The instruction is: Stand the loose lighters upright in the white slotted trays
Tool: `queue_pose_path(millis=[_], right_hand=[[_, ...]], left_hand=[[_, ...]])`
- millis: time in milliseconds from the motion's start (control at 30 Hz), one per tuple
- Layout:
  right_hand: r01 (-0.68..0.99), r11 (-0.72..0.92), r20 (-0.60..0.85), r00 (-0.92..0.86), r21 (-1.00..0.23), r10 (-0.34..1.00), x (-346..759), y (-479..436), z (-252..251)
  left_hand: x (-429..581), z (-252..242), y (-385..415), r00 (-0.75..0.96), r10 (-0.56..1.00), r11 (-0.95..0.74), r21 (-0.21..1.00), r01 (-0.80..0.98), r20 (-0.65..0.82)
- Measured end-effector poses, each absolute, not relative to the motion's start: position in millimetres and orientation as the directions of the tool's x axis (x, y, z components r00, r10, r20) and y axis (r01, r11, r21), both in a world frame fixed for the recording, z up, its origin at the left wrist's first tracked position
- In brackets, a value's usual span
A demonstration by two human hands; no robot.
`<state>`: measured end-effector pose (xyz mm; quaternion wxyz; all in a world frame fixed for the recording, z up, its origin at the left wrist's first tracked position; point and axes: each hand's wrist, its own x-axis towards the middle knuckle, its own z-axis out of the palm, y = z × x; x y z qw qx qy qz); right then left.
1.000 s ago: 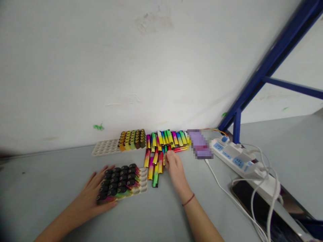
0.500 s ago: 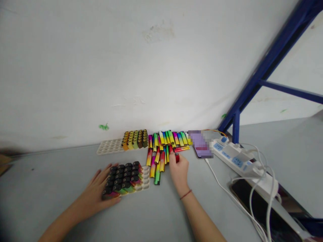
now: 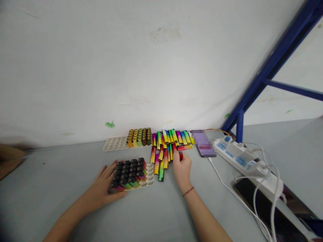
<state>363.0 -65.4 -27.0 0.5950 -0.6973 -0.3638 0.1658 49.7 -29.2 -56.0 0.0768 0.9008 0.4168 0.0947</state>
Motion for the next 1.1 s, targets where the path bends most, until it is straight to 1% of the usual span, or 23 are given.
queue_pose_path(millis=[133, 267, 433, 633, 767, 900, 1033, 1100], right_hand=[[0.319, -0.035, 0.202, 0.675, -0.947, 0.710, 363, -66, -28], [0.333, -0.048, 0.196, 0.658, -0.942, 0.727, 363, -67, -31], [0.362, -0.020, 0.236, 0.649, -0.932, 0.724, 366, -67, -30], [0.385, -0.016, 0.255, 0.641, -0.923, 0.724, 366, -70, -27], [0.419, 0.038, 0.264, 0.499, -0.907, 0.825, 359, -74, -19], [0.368, 0.117, 0.258, 0.364, -0.923, 0.895, 347, -77, -11], [0.320, 0.217, 0.273, 0.144, -0.922, 0.951, 343, -83, -4], [0.300, 0.232, 0.245, 0.007, -0.925, 0.969, 345, -88, 0]], left_hand=[[51, -56, -29, 0.635, 0.764, -0.643, 0.220, 0.734, 0.116], [50, -55, -28, 0.644, 0.760, -0.645, 0.232, 0.728, 0.093], [46, -54, -24, 0.647, 0.755, -0.649, 0.267, 0.712, 0.106], [46, -48, -15, 0.667, 0.744, -0.646, 0.297, 0.703, 0.042], [48, -37, -11, 0.682, 0.731, -0.654, 0.308, 0.691, 0.021], [50, -32, -13, 0.693, 0.721, -0.658, 0.322, 0.681, 0.008], [52, -36, -15, 0.700, 0.712, -0.673, 0.342, 0.656, 0.058], [53, -39, -17, 0.695, 0.714, -0.677, 0.344, 0.651, 0.089]])
